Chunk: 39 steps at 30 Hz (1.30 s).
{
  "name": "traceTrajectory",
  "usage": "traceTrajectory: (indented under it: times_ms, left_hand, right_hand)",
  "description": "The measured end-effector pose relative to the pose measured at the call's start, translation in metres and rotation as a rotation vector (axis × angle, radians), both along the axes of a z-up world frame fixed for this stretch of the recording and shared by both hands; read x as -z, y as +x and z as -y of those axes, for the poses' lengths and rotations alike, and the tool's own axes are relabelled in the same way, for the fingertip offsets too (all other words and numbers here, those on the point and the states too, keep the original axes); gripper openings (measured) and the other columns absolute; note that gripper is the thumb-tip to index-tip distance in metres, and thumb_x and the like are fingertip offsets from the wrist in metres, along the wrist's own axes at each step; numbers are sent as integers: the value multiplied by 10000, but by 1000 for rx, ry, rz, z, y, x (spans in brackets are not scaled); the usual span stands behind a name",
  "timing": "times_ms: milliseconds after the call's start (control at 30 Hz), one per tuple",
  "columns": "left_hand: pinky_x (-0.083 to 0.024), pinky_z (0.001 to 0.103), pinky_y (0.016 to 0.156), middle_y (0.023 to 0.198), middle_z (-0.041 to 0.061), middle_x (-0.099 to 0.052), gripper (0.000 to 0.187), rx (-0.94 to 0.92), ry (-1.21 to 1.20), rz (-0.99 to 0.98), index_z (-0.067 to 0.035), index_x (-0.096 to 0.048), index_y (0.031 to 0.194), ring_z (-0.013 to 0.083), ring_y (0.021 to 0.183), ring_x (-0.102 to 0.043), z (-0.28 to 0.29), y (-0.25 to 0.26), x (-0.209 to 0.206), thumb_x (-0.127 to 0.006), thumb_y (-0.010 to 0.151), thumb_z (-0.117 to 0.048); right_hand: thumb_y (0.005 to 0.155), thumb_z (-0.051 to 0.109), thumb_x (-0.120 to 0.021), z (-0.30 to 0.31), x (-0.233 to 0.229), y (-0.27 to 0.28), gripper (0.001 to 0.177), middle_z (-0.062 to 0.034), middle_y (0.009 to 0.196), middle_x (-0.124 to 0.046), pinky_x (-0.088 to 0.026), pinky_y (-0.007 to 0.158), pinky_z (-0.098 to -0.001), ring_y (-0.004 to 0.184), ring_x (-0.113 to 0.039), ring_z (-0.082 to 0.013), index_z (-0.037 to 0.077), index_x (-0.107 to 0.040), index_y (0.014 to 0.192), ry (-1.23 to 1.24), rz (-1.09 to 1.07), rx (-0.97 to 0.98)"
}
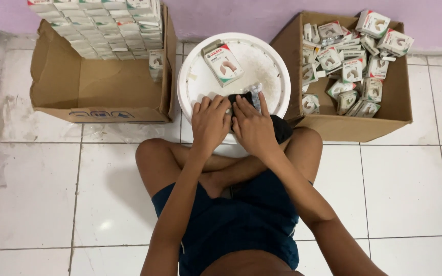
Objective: Wiping small product boxes with a cloth and stacking them into a larger box.
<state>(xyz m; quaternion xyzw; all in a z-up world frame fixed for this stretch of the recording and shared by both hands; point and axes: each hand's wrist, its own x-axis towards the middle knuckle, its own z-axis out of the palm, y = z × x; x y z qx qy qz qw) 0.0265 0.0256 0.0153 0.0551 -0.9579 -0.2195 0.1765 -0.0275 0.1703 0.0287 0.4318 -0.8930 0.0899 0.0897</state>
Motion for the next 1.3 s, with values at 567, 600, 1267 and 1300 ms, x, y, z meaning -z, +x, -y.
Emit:
traceTrajectory:
  times_ms: [567,600,1267,1300]
  left_hand:
    - [-351,378,774,997,-16,-573,72,-30,23,47,-173,-635,970,216,951,-504,-5,-3,-3,-592,972,-231]
    - [-354,376,767,992,-16,-578,112,-39,17,46,-169,-640,959,217,944,-514,-4,-5,-7,-607,992,-271]
    - [-379,409,815,1043,-18,-564,152,-49,42,118,-183,-656,973,244,1017,-527,-4,-7,2,-749,875,-253]
    - [-378,406,810,1034,-18,-562,137,-52,38,99,-182,-658,976,240,1005,-526,-5,-5,-2,-744,888,-242]
  right_hand:
    - [1054,245,-470,-17,2,2,395,-223,1250,-718,-152,1293,-496,1167,-709,-281,-15,-741,1175,-82,40,-37]
    - [1058,254,-456,-16,1,-7,405,-211,1228,-733,-140,1291,-502,1158,-714,-276,-4,-757,1144,-105,60,-66]
    - [1094,280,-411,-5,-7,-20,443,-154,1436,-632,-72,1289,-517,1342,-597,-248,29,-676,1344,-92,101,-101]
    - [1093,280,-424,-8,-7,-16,433,-156,1400,-659,-86,1292,-509,1313,-622,-242,30,-695,1319,-92,80,-86]
